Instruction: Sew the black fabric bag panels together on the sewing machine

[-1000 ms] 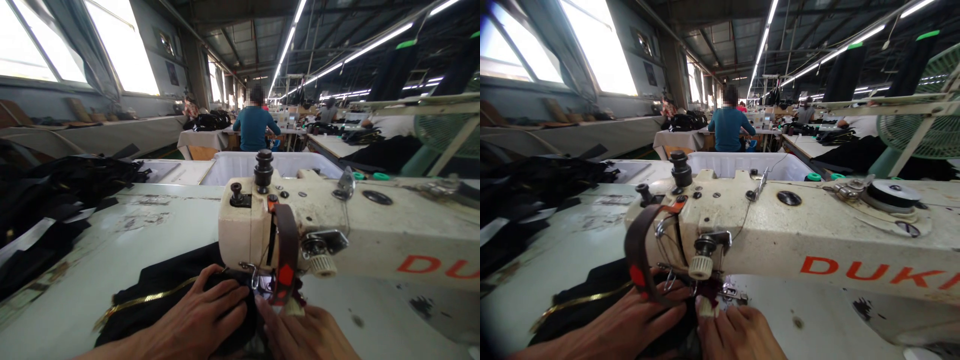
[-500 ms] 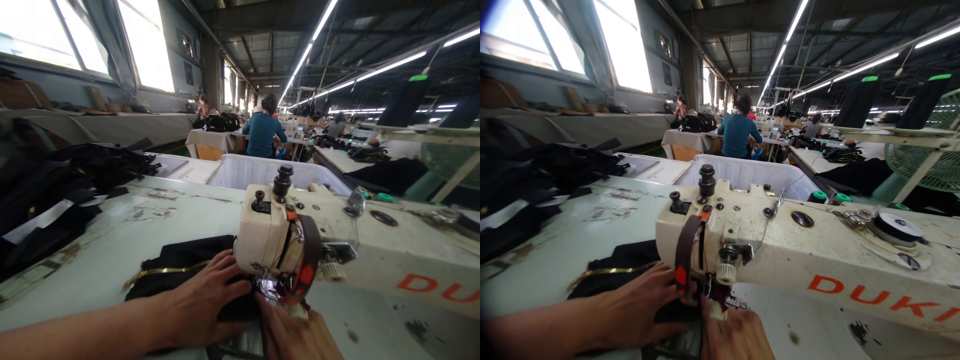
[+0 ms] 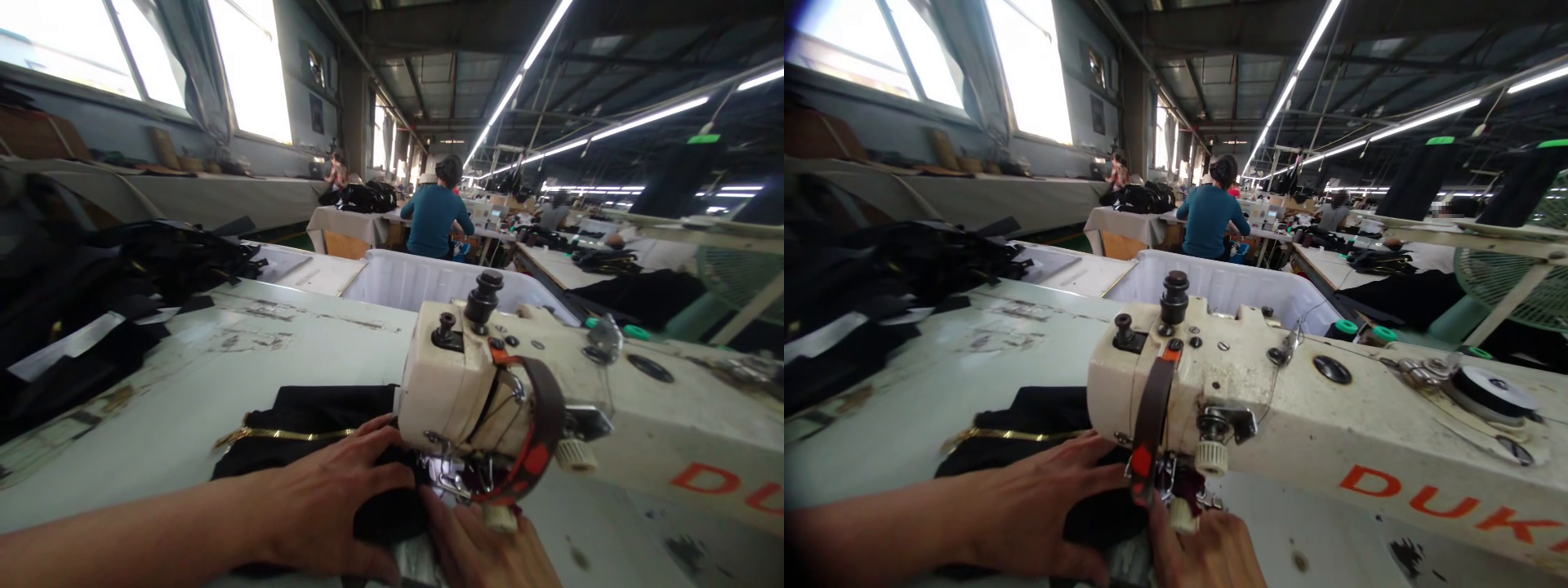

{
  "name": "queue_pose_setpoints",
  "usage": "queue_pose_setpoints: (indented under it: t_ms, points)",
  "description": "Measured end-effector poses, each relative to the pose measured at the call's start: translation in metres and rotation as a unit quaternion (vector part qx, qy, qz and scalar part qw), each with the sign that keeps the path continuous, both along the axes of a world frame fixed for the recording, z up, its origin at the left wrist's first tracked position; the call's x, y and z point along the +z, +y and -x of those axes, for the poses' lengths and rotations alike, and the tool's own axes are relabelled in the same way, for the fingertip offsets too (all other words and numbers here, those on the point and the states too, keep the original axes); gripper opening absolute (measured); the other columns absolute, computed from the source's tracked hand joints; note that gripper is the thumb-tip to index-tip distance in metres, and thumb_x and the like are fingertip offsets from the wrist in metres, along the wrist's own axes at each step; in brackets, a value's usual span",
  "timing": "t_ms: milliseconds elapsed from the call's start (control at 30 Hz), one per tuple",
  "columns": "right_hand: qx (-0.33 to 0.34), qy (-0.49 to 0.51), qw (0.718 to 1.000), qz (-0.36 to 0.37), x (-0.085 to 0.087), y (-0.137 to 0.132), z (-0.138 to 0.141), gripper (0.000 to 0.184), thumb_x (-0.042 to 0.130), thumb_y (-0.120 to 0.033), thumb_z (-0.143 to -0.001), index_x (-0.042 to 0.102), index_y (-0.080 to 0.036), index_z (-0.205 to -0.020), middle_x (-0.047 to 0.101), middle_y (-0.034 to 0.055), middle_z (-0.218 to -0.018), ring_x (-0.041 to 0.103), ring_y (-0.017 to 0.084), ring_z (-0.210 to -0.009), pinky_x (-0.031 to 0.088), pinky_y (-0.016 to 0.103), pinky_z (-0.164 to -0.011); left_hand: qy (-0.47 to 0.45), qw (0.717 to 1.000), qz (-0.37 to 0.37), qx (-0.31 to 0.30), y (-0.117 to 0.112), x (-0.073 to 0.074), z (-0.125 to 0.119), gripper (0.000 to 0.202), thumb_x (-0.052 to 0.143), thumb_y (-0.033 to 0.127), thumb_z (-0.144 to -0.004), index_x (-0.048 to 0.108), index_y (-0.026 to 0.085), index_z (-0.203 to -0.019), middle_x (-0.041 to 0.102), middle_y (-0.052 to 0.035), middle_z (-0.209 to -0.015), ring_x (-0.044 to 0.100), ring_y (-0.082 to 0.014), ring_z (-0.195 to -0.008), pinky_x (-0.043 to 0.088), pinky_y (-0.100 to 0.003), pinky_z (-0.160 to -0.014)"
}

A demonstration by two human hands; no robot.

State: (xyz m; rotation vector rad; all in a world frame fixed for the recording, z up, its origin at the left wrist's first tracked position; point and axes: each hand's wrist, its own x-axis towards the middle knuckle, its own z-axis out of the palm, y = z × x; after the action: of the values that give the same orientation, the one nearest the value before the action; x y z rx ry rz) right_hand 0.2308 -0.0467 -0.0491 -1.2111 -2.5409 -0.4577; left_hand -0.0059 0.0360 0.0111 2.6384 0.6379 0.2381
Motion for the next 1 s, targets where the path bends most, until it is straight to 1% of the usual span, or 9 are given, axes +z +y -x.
queue_pose_setpoints:
  t_ms: [67, 133, 233, 333, 500, 633, 767, 867, 1000]
  points:
    - [0.004, 0.000, 1.000, -0.001, 0.002, 0.000, 0.000, 0.038, 0.041, -0.010, -0.092, 0.047, -0.012, -0.130, 0.064, -0.0035, -0.064, 0.060, 0.013, -0.047, 0.039, 0.025, -0.044, -0.011, 1.000, -0.005, -0.012, 0.001, 0.002, 0.001, 0.063, 0.081, 0.046, -0.068, 0.058, 0.029, -0.124, 0.051, -0.0077, -0.133, 0.049, -0.0326, -0.125, 0.030, -0.049, -0.113]
    - [0.002, 0.009, 1.000, -0.014, 0.003, 0.000, 0.001, 0.034, 0.038, -0.012, -0.094, 0.048, -0.012, -0.127, 0.065, -0.0029, -0.064, 0.060, 0.012, -0.047, 0.037, 0.026, -0.042, -0.018, 1.000, -0.008, -0.014, 0.002, 0.005, 0.000, 0.060, 0.080, 0.046, -0.068, 0.060, 0.029, -0.122, 0.053, -0.0067, -0.131, 0.050, -0.0311, -0.124, 0.029, -0.048, -0.114]
    - [0.001, 0.019, 0.999, -0.044, 0.003, 0.002, 0.003, 0.033, 0.034, -0.009, -0.094, 0.051, -0.012, -0.122, 0.066, -0.0026, -0.064, 0.056, 0.012, -0.041, 0.033, 0.027, -0.039, -0.017, 1.000, -0.005, -0.016, 0.003, 0.007, 0.000, 0.058, 0.080, 0.044, -0.069, 0.060, 0.029, -0.121, 0.054, -0.0064, -0.131, 0.049, -0.0301, -0.126, 0.034, -0.045, -0.112]
    - [-0.003, 0.011, 0.998, -0.055, -0.002, 0.003, 0.002, 0.032, 0.036, -0.007, -0.094, 0.053, -0.014, -0.120, 0.065, -0.0037, -0.061, 0.053, 0.011, -0.037, 0.032, 0.027, -0.039, -0.018, 1.000, -0.011, -0.022, 0.004, 0.007, 0.000, 0.057, 0.078, 0.044, -0.072, 0.059, 0.030, -0.124, 0.053, -0.0063, -0.132, 0.049, -0.0296, -0.126, 0.036, -0.043, -0.110]
    - [0.011, -0.015, 0.998, -0.052, -0.010, 0.001, -0.003, 0.036, 0.043, -0.007, -0.090, 0.054, -0.015, -0.124, 0.061, -0.0056, -0.053, 0.057, 0.012, -0.041, 0.040, 0.025, -0.047, -0.028, 0.999, -0.027, -0.025, 0.007, 0.007, 0.003, 0.059, 0.079, 0.048, -0.071, 0.061, 0.029, -0.124, 0.054, -0.0069, -0.130, 0.053, -0.0302, -0.122, 0.032, -0.045, -0.113]
    - [-0.011, 0.017, 0.998, -0.055, -0.001, 0.003, 0.002, 0.033, 0.043, -0.008, -0.091, 0.056, -0.017, -0.119, 0.065, -0.0034, -0.062, 0.058, 0.011, -0.043, 0.039, 0.023, -0.043, -0.018, 0.999, -0.019, -0.027, 0.006, 0.007, 0.004, 0.060, 0.081, 0.044, -0.069, 0.060, 0.028, -0.124, 0.053, -0.0069, -0.134, 0.051, -0.0304, -0.124, 0.034, -0.044, -0.112]
    - [-0.013, 0.017, 0.998, -0.066, 0.006, 0.006, 0.007, 0.034, 0.040, -0.006, -0.088, 0.058, -0.015, -0.116, 0.067, -0.0004, -0.065, 0.057, 0.012, -0.041, 0.039, 0.022, -0.041, -0.014, 1.000, -0.015, -0.024, 0.004, 0.007, 0.002, 0.058, 0.081, 0.038, -0.069, 0.060, 0.027, -0.122, 0.051, -0.0067, -0.137, 0.047, -0.0294, -0.128, 0.035, -0.042, -0.111]
    - [-0.015, 0.017, 0.997, -0.078, 0.005, 0.006, 0.008, 0.034, 0.040, -0.006, -0.089, 0.057, -0.014, -0.117, 0.067, 0.0001, -0.062, 0.057, 0.012, -0.040, 0.042, 0.021, -0.043, -0.029, 0.999, -0.013, -0.029, 0.005, 0.005, 0.001, 0.056, 0.080, 0.041, -0.070, 0.061, 0.026, -0.121, 0.051, -0.0066, -0.137, 0.047, -0.0290, -0.128, 0.036, -0.040, -0.111]
    - [-0.012, 0.016, 0.996, -0.082, 0.003, 0.005, 0.007, 0.030, 0.040, -0.010, -0.094, 0.058, -0.011, -0.118, 0.067, 0.0011, -0.062, 0.057, 0.012, -0.041, 0.044, 0.021, -0.045, -0.036, 0.999, -0.014, -0.035, 0.007, 0.003, 0.000, 0.053, 0.078, 0.044, -0.072, 0.062, 0.027, -0.119, 0.052, -0.0068, -0.134, 0.048, -0.0293, -0.127, 0.034, -0.042, -0.112]
